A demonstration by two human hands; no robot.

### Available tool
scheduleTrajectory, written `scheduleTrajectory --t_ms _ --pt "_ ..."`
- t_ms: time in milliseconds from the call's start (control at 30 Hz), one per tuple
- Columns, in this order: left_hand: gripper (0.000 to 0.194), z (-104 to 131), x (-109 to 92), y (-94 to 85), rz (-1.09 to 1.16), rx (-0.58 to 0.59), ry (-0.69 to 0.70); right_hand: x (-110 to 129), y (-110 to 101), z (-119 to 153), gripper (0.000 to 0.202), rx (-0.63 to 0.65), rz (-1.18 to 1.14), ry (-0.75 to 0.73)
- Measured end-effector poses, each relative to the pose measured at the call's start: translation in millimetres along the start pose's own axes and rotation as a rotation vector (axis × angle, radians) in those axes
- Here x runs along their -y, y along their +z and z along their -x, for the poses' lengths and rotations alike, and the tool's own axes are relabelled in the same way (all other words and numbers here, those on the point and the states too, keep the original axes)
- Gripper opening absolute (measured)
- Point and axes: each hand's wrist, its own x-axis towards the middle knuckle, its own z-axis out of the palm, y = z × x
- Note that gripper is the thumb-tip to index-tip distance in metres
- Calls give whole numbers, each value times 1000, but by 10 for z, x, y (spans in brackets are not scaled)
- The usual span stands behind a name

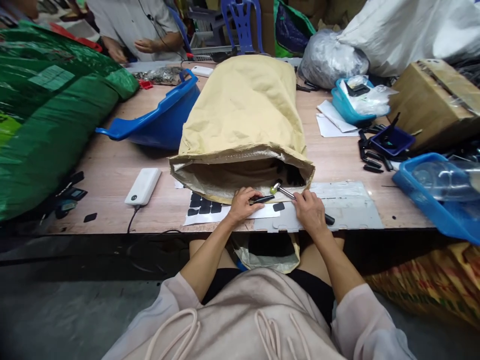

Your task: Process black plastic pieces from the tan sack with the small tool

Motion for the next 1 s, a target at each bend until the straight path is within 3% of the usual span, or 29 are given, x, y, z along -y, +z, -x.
scheduleTrajectory --t_ms 133,233,400,533,667,833,1000 --pt "25 -43 16 23 20 11 -3 72 -66 -5 27 29 -68 72" --pt "24 -62 32 25 52 17 -1 151 -170 90 28 -76 -256 114" --pt "23 -35 76 -13 148 61 93 418 -333 354 31 -200 -568 55" --pt "24 1 75 -36 81 125 162 625 -313 538 38 -164 -647 57" --pt "26 7 13 -26 37 161 125 718 -221 639 41 -153 -692 77" --pt "24 70 -84 51 51 84 -22 786 -179 655 41 -135 -709 77" --pt "16 132 -102 104 46 -5 -20 846 -242 639 44 -138 -682 27"
